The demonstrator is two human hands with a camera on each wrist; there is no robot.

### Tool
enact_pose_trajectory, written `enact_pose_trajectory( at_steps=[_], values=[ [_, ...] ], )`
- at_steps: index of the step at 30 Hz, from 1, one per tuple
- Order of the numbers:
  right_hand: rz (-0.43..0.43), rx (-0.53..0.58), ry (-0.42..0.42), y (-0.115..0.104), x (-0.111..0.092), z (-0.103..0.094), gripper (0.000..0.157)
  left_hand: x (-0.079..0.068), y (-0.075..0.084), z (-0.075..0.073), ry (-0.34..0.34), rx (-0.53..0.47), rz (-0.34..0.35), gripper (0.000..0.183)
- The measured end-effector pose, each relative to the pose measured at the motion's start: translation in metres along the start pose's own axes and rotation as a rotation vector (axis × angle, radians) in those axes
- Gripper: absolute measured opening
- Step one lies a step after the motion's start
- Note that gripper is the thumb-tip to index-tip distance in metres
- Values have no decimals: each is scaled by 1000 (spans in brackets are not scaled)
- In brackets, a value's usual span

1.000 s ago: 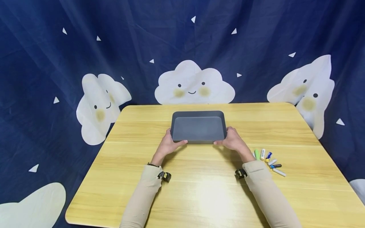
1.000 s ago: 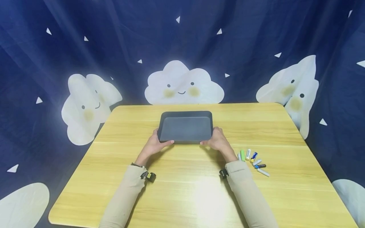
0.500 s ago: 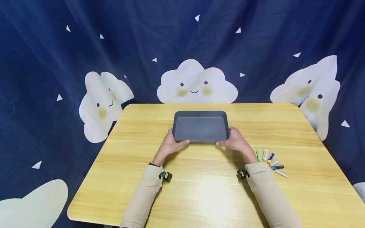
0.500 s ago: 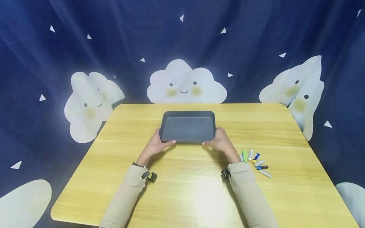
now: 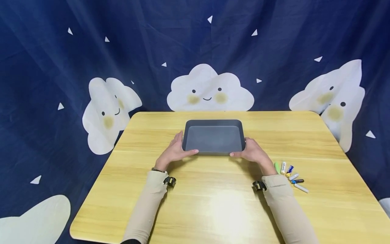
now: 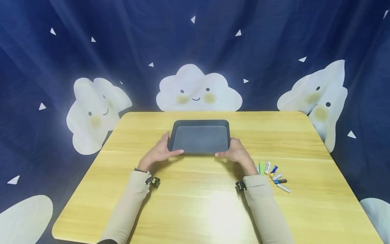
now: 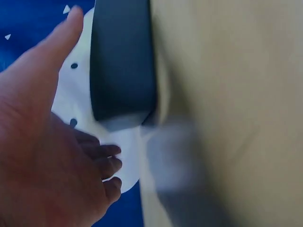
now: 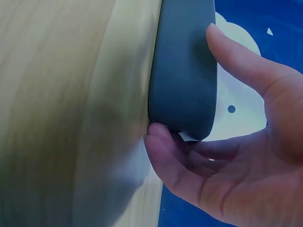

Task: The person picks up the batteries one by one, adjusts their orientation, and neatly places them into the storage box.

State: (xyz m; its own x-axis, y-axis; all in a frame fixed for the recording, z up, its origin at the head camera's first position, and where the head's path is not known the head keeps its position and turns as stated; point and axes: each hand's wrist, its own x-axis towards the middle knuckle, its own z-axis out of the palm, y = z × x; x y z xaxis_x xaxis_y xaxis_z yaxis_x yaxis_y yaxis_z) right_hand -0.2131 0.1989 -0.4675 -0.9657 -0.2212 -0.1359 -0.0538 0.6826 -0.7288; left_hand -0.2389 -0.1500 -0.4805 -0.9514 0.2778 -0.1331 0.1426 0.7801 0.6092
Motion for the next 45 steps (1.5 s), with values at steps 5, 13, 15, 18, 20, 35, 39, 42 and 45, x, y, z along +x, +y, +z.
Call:
enact_pose_trajectory(
  at_steps=[5,13,15,18,20,35,39,42,45],
  values=[
    [20,-12,-9,1,-2,-1,81,7,0,-6,-41,124,13,134],
    [9,-10,-11,3,1,1,83,13,-5,-2,-50,253,13,139],
    [9,-7,-10,3,2,1,83,14,-5,-2,-59,263,18,139],
    [10,-6,-9,3,1,0,84,16,-5,-2,-66,288,28,138],
    [4,-8,-11,3,1,0,84,16,-5,-2,-66,304,36,139],
    [-3,-54,-57,-5,-9,-6,77,5,-1,4,-59,327,31,140],
    [-8,-60,-71,-7,-11,-4,75,1,-2,3,-44,336,51,137],
    [-3,-59,-80,-8,-13,-3,75,-1,-3,3,-43,335,58,137],
    [8,-59,-79,-10,-14,-3,76,-1,-3,3,-44,332,63,137]
  ],
)
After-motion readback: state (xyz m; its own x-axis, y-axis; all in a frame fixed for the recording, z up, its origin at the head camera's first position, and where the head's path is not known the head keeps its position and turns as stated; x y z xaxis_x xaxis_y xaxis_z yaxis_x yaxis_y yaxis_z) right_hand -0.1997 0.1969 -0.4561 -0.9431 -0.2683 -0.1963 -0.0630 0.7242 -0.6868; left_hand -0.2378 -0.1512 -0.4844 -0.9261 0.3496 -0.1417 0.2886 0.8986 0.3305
